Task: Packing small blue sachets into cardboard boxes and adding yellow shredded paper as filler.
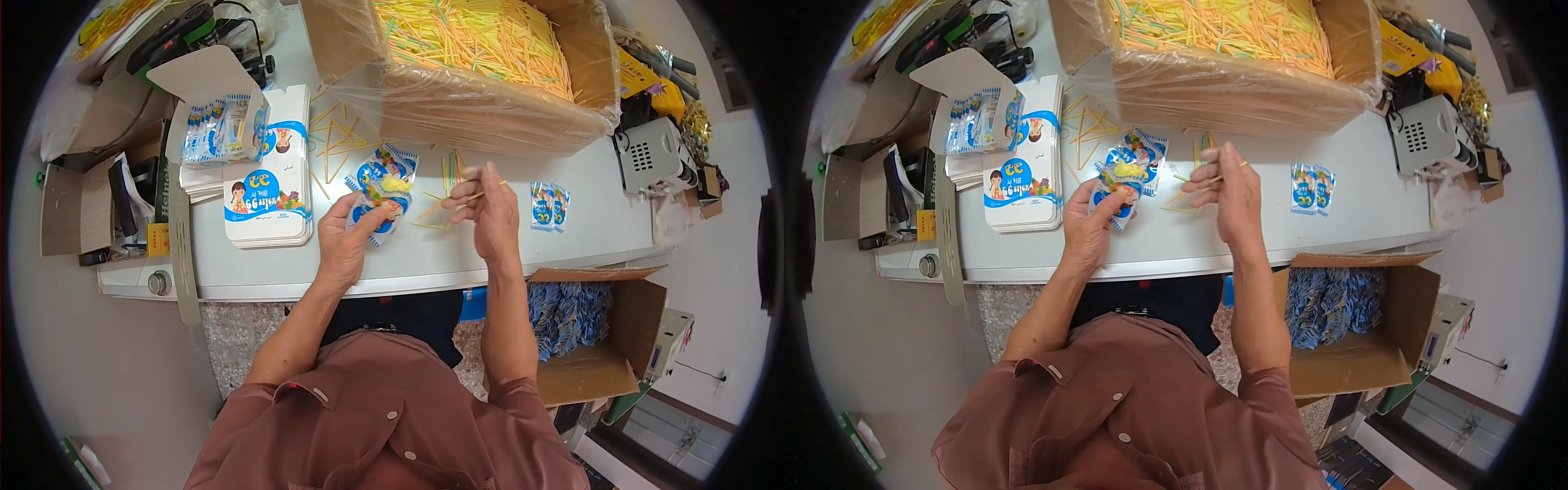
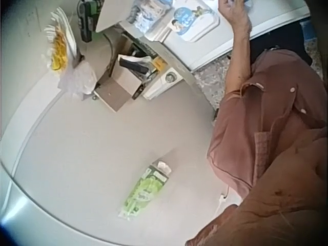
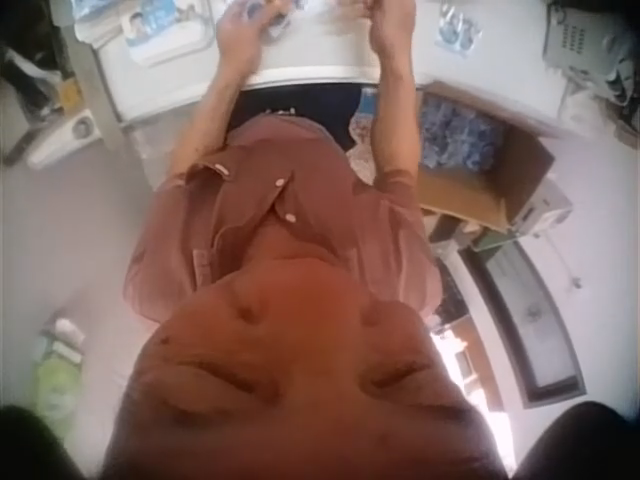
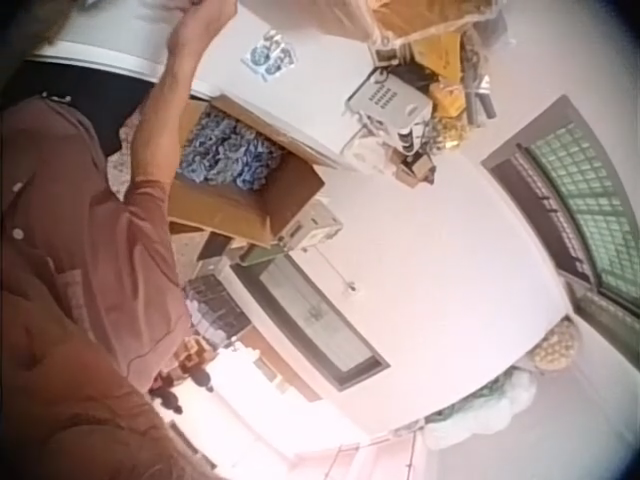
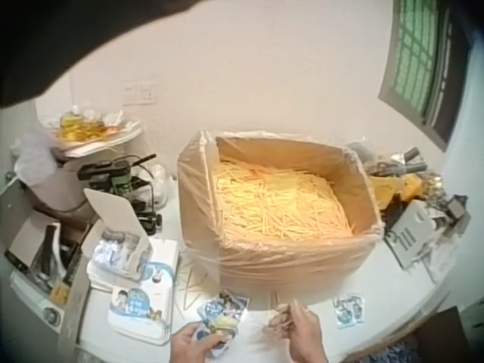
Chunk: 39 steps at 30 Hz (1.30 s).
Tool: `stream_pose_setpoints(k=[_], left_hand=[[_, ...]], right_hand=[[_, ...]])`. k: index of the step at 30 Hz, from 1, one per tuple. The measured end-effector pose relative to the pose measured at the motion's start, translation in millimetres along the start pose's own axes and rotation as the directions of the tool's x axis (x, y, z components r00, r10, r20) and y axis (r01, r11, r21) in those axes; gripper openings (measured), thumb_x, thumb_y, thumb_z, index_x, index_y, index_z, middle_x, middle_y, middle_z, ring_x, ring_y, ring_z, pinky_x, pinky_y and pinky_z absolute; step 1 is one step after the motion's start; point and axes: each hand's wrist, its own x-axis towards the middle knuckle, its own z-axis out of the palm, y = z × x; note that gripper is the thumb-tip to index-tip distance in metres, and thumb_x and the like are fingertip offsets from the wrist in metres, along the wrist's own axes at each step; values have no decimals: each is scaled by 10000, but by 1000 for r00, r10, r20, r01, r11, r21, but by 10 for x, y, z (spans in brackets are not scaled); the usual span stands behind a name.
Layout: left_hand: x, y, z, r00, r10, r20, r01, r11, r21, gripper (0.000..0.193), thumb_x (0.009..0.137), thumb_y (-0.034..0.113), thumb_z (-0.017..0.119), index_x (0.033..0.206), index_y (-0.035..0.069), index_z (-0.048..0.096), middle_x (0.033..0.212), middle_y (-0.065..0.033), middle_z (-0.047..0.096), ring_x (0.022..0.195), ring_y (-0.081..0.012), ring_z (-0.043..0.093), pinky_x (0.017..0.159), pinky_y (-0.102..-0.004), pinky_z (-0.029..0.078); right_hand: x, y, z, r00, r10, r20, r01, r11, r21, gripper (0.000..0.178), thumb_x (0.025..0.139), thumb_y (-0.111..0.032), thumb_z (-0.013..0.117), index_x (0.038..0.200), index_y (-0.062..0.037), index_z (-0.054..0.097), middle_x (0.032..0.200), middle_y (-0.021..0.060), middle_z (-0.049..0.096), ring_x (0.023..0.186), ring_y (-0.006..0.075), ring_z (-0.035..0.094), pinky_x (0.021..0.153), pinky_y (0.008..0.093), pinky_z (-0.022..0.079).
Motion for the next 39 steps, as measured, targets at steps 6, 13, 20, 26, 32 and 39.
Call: stream_pose_setpoints(k=[6, 13, 20, 26, 32, 39], left_hand=[[-24, 143, -88, 998, 31, -51, -35, 997, -74, 328, 892, 94, 729, 1172, 5, 585, 1002, -117, 703, 823, -178, 699, 698, -329, 597], [-27, 114, -66, 996, 61, -71, -64, 997, -43, 317, 898, 107, 728, 1160, 10, 576, 1002, -110, 703, 828, -171, 699, 680, -325, 601], [22, -7, -47, 998, 59, -24, -59, 998, -26, 326, 893, 94, 732, 1166, 13, 572, 1032, -105, 701, 871, -163, 705, 699, -338, 614], [-9, -72, 85, 993, 86, 86, -79, 993, -82, 393, 873, 39, 738, 1224, -29, 574, 1064, -115, 703, 935, -136, 680, 845, -265, 549], [-94, -93, 222, 959, 125, 255, -116, 992, -51, 440, 834, -48, 740, 1235, -41, 561, 1120, -125, 668, 1047, -154, 635, 872, -279, 545], [-85, -205, 58, 958, -53, 283, 2, 984, 179, 336, 834, -82, 713, 1153, -61, 610, 1071, -113, 679, 997, -166, 650, 896, -287, 534]], right_hand=[[-67, -661, 126, 863, -505, 15, 438, 732, -521, 454, 1052, -400, 442, 905, -1, 605, 707, 75, 615, 593, 139, 614, 487, 246, 449], [391, -111, -170, 989, 149, -21, -113, 646, -755, 493, 1013, -412, 509, 830, 37, 597, 638, 116, 608, 504, 183, 623, 473, 300, 467], [312, 189, -78, 931, -357, -73, 17, 242, -970, 417, 990, -325, 532, 1072, 75, 616, 730, 174, 645, 743, 237, 707, 590, 310, 524], [-396, 78, 237, 955, -216, 205, 258, 944, -206, 292, 956, -108, 618, 1213, 30, 623, 1057, 101, 664, 779, 113, 633, 558, 222, 488], [-552, 252, 178, 878, -474, 68, 465, 813, -351, 118, 898, -27, 680, 999, 28, 706, 915, 95, 702, 778, 115, 623, 677, 247, 501], [-531, 289, 41, 903, -416, 104, 426, 843, -329, 153, 922, -73, 667, 1039, 25, 687, 909, 73, 695, 829, 121, 630, 743, 267, 510]])
